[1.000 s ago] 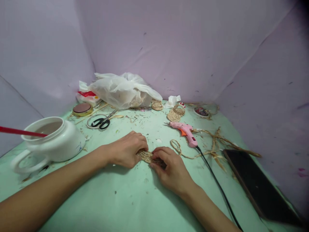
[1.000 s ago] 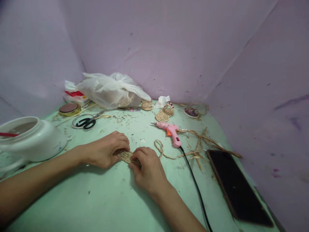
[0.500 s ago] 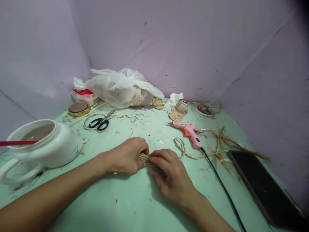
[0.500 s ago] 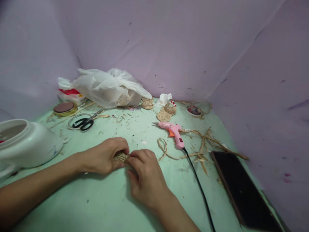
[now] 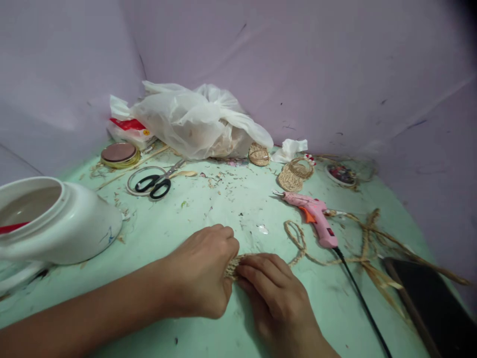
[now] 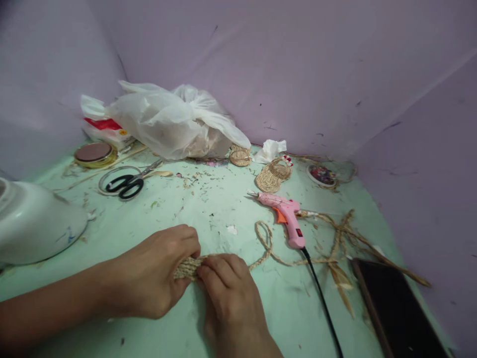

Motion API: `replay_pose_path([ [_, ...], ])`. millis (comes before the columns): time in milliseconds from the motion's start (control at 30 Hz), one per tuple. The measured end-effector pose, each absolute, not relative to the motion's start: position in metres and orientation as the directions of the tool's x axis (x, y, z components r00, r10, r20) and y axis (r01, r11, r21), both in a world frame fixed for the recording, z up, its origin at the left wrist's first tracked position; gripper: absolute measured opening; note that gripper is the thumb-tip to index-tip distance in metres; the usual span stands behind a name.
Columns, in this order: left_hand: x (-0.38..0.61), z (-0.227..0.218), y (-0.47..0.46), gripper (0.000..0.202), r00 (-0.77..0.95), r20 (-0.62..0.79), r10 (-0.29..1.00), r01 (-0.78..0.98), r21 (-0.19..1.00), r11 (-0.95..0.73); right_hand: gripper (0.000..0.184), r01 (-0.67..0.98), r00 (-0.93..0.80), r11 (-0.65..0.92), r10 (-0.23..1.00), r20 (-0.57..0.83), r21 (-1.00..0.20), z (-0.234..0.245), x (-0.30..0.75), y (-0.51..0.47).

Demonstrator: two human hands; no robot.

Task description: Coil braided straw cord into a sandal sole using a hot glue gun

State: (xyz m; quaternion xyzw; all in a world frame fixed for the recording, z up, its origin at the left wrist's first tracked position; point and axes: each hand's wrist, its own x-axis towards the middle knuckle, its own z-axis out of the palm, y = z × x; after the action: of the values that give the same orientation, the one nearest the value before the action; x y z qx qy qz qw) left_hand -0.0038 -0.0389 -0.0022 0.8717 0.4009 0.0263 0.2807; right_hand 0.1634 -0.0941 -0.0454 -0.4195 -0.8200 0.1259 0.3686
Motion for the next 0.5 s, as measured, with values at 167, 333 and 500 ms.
replay_pose_path([
  [167, -0.002, -0.012, -0.043, 0.009, 0.661, -0.081, 0.746, 0.655, 0.548, -0.521, 0.028, 0.643, -0.362, 0.607, 0.778, 0.513, -0.467, -0.047, 0.16, -0.096],
  [333, -0.002, -0.016, -0.046, 0.007, 0.667, -0.028, 0.744, 0.629, 0.557, -0.542, 0.031, 0.712, -0.363, 0.596, 0.765, 0.532, -0.371, -0.045, 0.155, -0.096],
  [500, -0.008, -0.007, -0.041, 0.007, 0.69, -0.142, 0.71, 0.631, 0.599, -0.493, 0.033, 0.679, -0.289, 0.591, 0.76, 0.582, -0.435, -0.045, 0.153, -0.1],
])
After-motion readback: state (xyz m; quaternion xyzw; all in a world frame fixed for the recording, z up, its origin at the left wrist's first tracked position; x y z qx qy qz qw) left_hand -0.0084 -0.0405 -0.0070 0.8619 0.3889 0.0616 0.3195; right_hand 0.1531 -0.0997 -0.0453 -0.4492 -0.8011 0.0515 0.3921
